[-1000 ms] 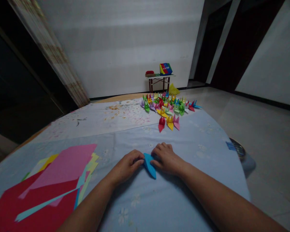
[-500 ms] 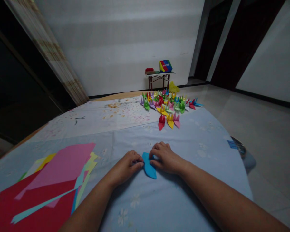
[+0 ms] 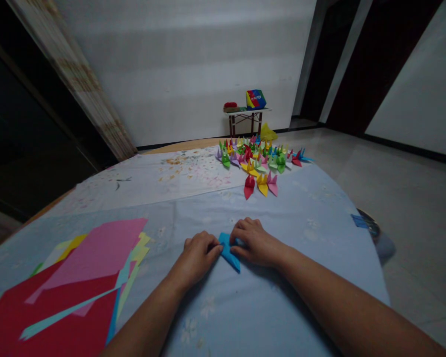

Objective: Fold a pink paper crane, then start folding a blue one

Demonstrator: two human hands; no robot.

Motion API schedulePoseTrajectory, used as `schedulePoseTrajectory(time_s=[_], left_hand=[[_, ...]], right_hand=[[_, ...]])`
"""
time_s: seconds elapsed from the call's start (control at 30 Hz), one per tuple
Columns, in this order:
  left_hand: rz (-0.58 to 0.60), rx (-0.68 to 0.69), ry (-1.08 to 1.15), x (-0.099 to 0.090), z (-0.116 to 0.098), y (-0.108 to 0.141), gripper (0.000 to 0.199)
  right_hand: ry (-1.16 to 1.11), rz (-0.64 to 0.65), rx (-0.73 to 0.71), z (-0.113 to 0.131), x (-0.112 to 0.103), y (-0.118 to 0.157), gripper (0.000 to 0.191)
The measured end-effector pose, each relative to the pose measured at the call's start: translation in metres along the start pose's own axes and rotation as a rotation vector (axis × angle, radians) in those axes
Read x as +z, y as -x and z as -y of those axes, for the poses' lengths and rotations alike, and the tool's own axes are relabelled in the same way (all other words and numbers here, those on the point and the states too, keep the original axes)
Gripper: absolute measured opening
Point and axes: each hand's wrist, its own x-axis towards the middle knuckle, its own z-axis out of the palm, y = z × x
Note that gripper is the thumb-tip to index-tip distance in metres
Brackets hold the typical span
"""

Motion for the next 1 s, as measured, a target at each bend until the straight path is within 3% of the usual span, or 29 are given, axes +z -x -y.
schedulePoseTrajectory(time_s=[0.2, 0.47, 1.0], left_hand=[[-0.036, -0.003, -0.038, 0.0038, -0.0006, 0.0007, 0.015], [-0.051, 0.008, -0.037, 0.0054, 0.0003, 0.0023, 0.013], [-0.133, -0.049, -0.023, 0.0077, -0.0072, 0.0029, 0.015]], right_hand=[[-0.036, 0.000, 0.001, 0.0000, -0.0006, 0.0010, 0.013], [-0.091, 0.029, 0.020, 0.0017, -0.0056, 0.0014, 0.035], [-0.013, 0.027, 0.028, 0.0055, -0.0040, 0.0019, 0.032]])
